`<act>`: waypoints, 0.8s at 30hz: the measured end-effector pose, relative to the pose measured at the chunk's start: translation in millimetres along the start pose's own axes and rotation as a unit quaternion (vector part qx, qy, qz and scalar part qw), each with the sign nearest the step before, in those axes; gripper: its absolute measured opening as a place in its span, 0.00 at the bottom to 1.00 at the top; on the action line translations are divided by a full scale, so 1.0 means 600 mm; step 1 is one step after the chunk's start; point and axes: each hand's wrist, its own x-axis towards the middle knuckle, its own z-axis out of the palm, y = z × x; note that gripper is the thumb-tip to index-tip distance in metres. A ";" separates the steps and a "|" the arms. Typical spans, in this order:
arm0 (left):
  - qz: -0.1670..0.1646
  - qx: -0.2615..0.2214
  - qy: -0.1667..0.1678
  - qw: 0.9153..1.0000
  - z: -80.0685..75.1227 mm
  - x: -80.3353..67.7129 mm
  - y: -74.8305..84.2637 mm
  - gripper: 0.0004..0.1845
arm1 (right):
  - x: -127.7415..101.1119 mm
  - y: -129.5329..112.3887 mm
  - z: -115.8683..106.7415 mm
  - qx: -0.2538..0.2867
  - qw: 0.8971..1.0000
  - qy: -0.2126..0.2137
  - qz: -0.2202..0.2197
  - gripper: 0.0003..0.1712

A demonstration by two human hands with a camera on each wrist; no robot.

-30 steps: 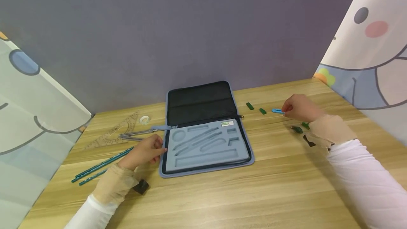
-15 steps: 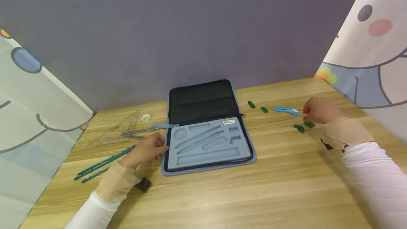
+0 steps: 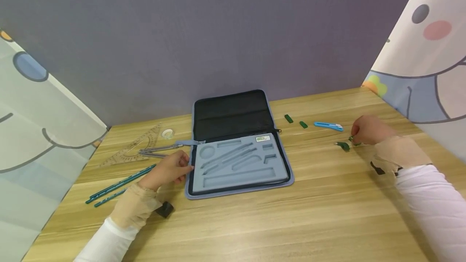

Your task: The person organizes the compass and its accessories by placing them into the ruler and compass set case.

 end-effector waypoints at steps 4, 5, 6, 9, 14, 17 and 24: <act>0.001 0.000 0.002 1.000 -0.001 0.000 -0.001 0.11 | 0.001 -0.001 0.000 0.016 1.000 -0.004 0.000 0.07; -0.001 0.001 0.002 1.000 -0.001 0.000 -0.001 0.11 | 0.002 -0.001 0.000 0.016 1.000 -0.003 -0.002 0.06; -0.001 0.000 0.002 1.000 -0.001 0.000 -0.001 0.11 | 0.002 -0.001 -0.001 0.015 1.000 -0.001 -0.004 0.06; -0.001 0.001 0.000 1.000 -0.002 0.001 0.000 0.11 | 0.004 -0.002 -0.002 0.010 1.000 0.005 -0.008 0.07; 0.000 0.002 0.003 1.000 -0.001 0.002 0.000 0.11 | 0.008 -0.008 -0.004 -0.002 1.000 0.016 -0.019 0.08; 0.000 0.000 0.003 1.000 -0.001 0.002 0.001 0.11 | 0.011 -0.018 -0.005 -0.010 0.999 0.020 -0.028 0.09; 0.001 -0.001 0.001 1.000 0.001 0.004 0.001 0.11 | 0.019 -0.043 -0.004 -0.011 0.999 0.023 -0.047 0.09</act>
